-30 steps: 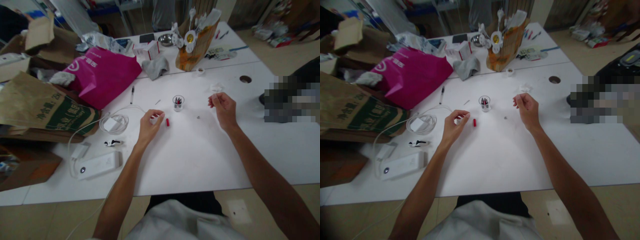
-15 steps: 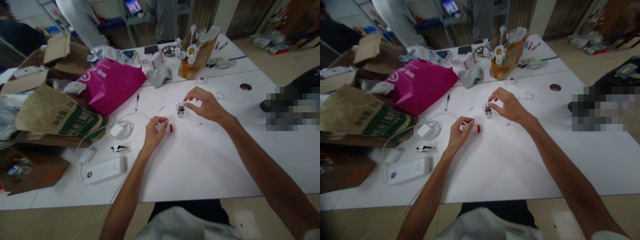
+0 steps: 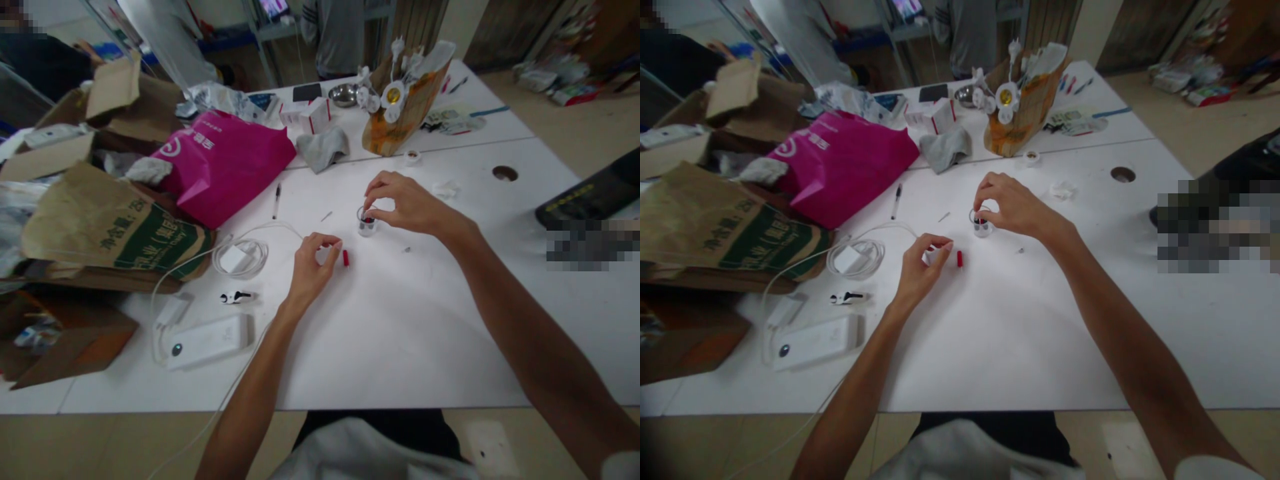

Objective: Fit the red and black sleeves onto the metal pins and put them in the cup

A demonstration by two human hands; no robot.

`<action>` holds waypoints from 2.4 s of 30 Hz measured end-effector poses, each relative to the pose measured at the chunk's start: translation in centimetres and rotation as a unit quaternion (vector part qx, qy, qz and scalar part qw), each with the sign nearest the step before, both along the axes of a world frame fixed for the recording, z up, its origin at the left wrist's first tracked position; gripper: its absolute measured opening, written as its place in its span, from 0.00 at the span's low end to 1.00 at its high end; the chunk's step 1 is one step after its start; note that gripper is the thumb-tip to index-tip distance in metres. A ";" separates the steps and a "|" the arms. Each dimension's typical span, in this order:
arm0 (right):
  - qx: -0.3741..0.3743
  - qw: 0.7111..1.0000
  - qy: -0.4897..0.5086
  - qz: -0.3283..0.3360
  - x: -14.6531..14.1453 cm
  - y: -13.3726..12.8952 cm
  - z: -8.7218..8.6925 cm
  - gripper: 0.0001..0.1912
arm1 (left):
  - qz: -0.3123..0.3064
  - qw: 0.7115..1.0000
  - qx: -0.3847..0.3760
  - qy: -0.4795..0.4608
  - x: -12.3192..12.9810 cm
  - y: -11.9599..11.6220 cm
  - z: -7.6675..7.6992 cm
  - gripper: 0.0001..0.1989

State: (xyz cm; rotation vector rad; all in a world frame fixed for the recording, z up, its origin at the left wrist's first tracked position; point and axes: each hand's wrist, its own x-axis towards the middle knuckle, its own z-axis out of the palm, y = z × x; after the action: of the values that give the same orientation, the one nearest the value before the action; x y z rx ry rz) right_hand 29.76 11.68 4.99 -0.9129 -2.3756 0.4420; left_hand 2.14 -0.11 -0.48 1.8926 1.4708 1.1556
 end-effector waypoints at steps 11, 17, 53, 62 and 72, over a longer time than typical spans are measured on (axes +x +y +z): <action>-0.001 1.000 -0.008 0.006 -0.7 0.1 -0.5 0.04 | -0.003 1.000 0.012 0.002 0.0 0.1 0.0 0.06; 0.004 1.000 -0.011 0.007 -0.9 0.2 -0.7 0.05 | -0.009 1.000 0.023 -0.004 0.0 0.1 -0.1 0.05; -0.018 0.997 0.070 -0.001 0.7 -5.2 8.0 0.02 | -0.044 0.997 0.066 -0.020 0.5 -0.6 0.8 0.06; -0.073 0.995 0.071 0.018 -1.6 -7.0 7.1 0.07 | -0.065 0.991 0.110 -0.051 1.6 -1.7 1.8 0.15; -0.112 0.986 0.123 -0.013 -1.3 -9.1 2.9 0.04 | -0.062 0.991 0.101 -0.060 2.0 -1.9 1.6 0.06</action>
State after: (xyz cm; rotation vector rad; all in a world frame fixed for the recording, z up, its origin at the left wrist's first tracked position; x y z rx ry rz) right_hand 28.43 2.63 7.92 -0.9288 -2.1166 0.7769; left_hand 4.16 -2.00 1.11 1.9777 1.1944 1.3763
